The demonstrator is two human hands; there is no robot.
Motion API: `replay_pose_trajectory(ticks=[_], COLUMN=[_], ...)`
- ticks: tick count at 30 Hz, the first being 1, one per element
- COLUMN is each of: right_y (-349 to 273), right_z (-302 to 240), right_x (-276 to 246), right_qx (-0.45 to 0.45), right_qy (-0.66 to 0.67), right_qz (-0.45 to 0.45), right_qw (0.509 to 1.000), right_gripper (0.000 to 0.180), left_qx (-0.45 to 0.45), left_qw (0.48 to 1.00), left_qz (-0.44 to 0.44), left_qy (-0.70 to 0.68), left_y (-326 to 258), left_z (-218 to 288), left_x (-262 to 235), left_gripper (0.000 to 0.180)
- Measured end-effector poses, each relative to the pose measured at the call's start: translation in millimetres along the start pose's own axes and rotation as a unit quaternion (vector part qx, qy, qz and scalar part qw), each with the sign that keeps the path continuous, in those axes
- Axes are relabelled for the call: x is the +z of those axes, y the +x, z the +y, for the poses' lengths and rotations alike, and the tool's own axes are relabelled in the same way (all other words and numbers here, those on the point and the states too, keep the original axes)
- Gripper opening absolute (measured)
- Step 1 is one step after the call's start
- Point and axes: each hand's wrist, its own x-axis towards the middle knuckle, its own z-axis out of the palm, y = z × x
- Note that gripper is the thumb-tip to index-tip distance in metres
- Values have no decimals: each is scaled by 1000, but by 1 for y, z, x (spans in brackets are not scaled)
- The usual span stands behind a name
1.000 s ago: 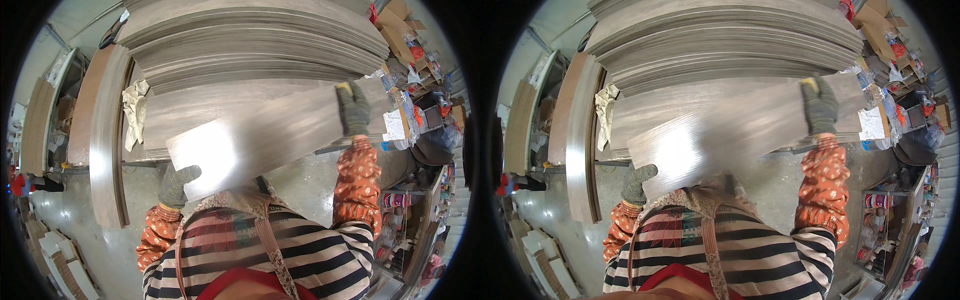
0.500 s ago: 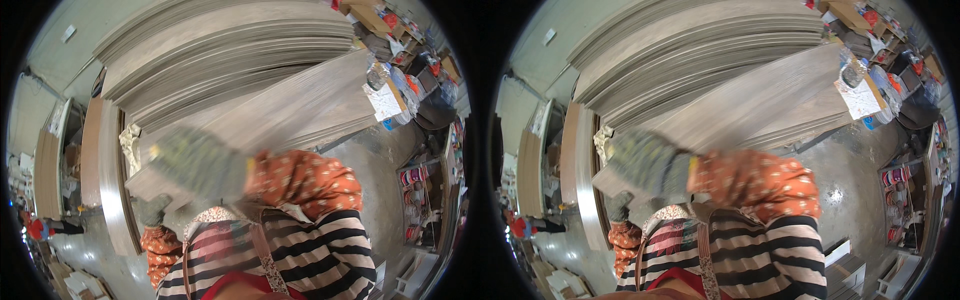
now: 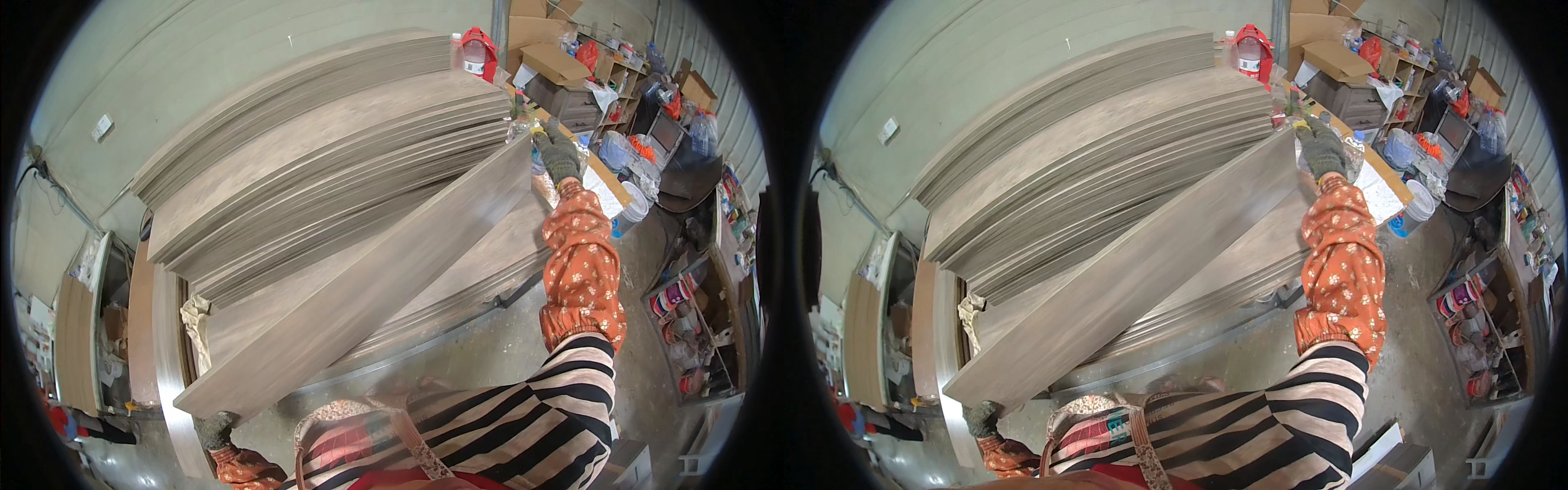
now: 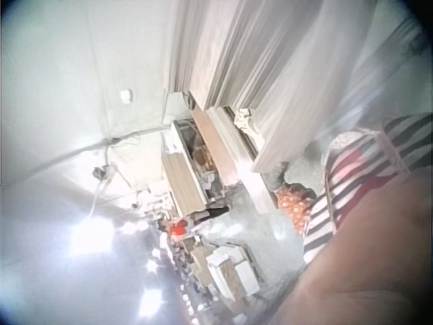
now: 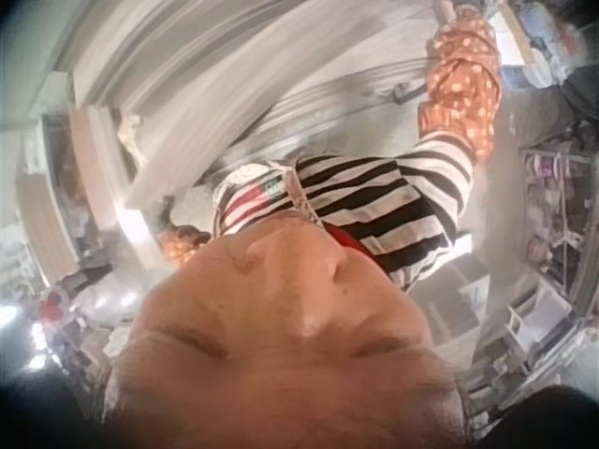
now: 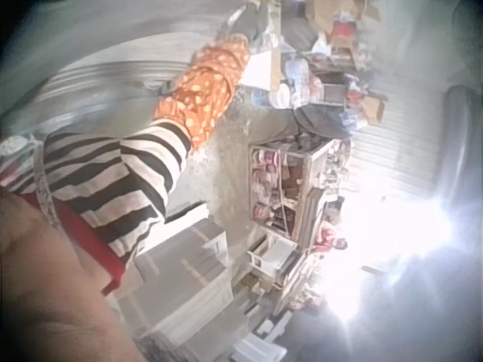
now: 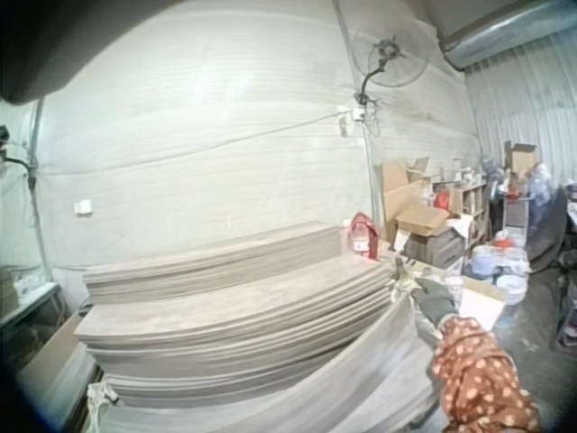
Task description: The person wipes long wooden boards one by one with a cloth and a sponge, cleaning both the surfaces and the edges before stacking them.
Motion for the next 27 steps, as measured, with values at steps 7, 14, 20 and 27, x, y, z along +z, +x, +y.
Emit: replay_pose_trajectory(ticks=[7, 14, 20, 27], right_y=[-24, -64, -84, -210], right_z=[34, 42, 76, -47], right_x=[22, -2, -23, -32], right_qx=[14, 27, -67, 160], right_qy=[257, 198, -151, 605], right_qz=[22, -112, -121, -447], right_qw=[966, 973, 979, 640], right_gripper=[38, 42, 45, 57], left_qx=[-46, 150, -32, -46], left_qw=[983, 975, 990, 981], left_qz=[-1, 48, 48, 174], left_qy=[-179, 155, -126, -66], left_y=[6, 17, 24, -34], left_z=[-47, -112, -19, -42], left_x=[-8, -56, 10, -34], left_gripper=[59, 37, 51, 64])
